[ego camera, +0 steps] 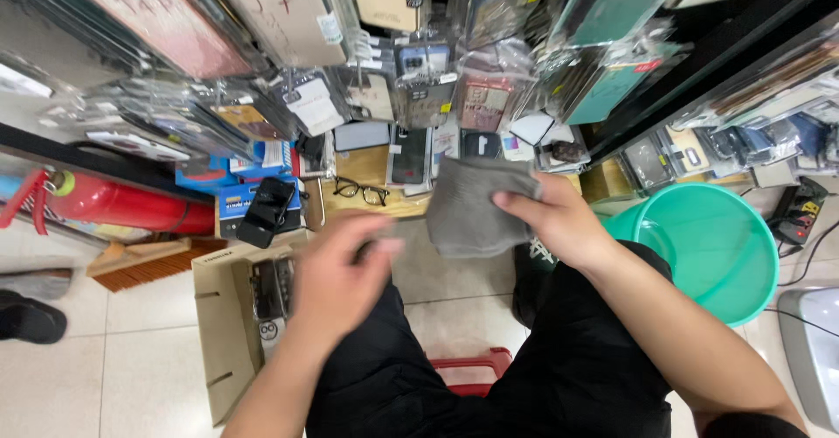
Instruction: The person sits on a low stool and wipes the plastic packaging of phone cases with a gray cloth. They handle several cases one by one, wiping both sides, then place the cleaned cases into a cardboard box on the floor. The person also folds the cloth during the process.
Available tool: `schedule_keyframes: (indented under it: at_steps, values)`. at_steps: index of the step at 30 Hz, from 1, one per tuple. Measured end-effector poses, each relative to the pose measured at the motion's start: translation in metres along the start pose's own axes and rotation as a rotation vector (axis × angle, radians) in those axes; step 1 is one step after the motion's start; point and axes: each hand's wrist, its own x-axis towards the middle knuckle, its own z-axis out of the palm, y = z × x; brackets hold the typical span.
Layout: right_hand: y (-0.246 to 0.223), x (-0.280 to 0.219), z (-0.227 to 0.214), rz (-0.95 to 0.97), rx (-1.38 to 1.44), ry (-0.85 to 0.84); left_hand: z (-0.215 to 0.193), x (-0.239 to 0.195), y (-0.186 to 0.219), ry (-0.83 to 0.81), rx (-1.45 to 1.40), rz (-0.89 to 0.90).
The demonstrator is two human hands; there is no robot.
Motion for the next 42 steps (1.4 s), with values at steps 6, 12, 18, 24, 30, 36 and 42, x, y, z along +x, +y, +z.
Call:
schedule_keyframes:
  at_steps: [6,12,18,24,30,36,42]
  values:
    - [-0.012,0.043,0.025,-0.051,0.187,0.025,0.096,0.052,0.03,-0.068,-0.084,0.269]
    - [0.053,0.065,0.022,0.035,0.559,0.096,0.126,0.052,0.006,-0.036,-0.001,0.222]
    - [0.057,0.069,0.018,0.129,0.666,0.053,0.136,0.058,-0.009,0.074,0.088,0.246]
    - [0.039,0.061,0.007,0.129,0.627,-0.06,0.12,0.065,-0.02,0.01,-0.229,0.089]
    - [0.034,0.074,-0.023,0.02,0.352,0.371,0.093,0.088,-0.058,0.049,-0.53,-0.315]
    - [0.068,0.105,-0.061,-0.041,0.206,0.442,0.06,0.095,-0.049,0.043,-0.378,-0.259]
    - [0.035,0.096,-0.037,0.047,-0.102,0.493,0.072,0.089,-0.028,0.016,-0.471,-0.246]
